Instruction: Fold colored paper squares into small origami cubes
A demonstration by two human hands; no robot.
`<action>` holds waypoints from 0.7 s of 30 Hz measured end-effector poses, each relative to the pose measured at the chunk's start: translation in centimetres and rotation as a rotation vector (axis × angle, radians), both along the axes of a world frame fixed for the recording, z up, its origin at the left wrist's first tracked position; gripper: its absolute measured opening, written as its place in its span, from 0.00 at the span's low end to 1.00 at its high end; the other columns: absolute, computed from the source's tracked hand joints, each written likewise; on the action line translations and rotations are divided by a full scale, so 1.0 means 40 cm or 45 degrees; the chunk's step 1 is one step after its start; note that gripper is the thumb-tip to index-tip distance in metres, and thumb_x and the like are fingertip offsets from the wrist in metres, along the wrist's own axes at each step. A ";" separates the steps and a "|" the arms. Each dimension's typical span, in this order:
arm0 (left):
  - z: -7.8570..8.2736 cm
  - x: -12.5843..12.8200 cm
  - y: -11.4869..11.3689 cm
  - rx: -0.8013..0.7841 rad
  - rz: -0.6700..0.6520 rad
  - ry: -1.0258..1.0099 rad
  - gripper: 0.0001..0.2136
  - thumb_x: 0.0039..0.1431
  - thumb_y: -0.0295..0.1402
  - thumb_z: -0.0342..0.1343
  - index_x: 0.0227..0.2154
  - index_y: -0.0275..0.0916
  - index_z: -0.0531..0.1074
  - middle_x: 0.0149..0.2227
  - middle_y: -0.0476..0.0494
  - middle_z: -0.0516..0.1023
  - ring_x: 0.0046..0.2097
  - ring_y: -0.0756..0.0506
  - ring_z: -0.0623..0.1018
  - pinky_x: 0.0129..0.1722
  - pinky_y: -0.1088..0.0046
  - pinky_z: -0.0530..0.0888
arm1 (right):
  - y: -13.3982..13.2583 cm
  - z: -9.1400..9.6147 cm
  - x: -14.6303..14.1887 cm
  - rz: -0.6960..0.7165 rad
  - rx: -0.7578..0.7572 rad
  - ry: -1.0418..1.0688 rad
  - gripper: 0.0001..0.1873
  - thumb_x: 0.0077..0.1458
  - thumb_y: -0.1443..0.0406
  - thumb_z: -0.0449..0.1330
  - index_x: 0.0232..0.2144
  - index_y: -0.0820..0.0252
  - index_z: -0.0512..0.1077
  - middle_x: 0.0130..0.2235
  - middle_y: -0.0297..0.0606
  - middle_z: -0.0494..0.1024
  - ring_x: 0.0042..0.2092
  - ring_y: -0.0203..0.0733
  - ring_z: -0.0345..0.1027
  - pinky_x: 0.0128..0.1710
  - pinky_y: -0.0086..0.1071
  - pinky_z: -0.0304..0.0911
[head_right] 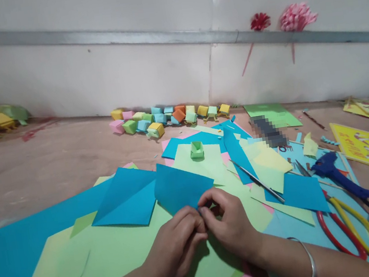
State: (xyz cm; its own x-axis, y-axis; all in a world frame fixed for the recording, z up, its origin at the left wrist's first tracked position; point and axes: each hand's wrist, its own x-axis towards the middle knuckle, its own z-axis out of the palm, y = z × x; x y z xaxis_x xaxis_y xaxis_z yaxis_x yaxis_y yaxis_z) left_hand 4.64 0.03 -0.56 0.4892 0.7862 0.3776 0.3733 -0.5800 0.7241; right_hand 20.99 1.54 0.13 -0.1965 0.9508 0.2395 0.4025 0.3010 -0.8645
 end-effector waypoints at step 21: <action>0.061 -0.009 -0.006 0.552 0.045 -0.245 0.16 0.66 0.47 0.50 0.34 0.38 0.70 0.29 0.45 0.76 0.32 0.47 0.74 0.33 0.71 0.71 | 0.021 0.021 0.025 -0.014 -0.030 0.308 0.03 0.55 0.66 0.58 0.30 0.58 0.70 0.26 0.31 0.69 0.23 0.33 0.61 0.21 0.26 0.59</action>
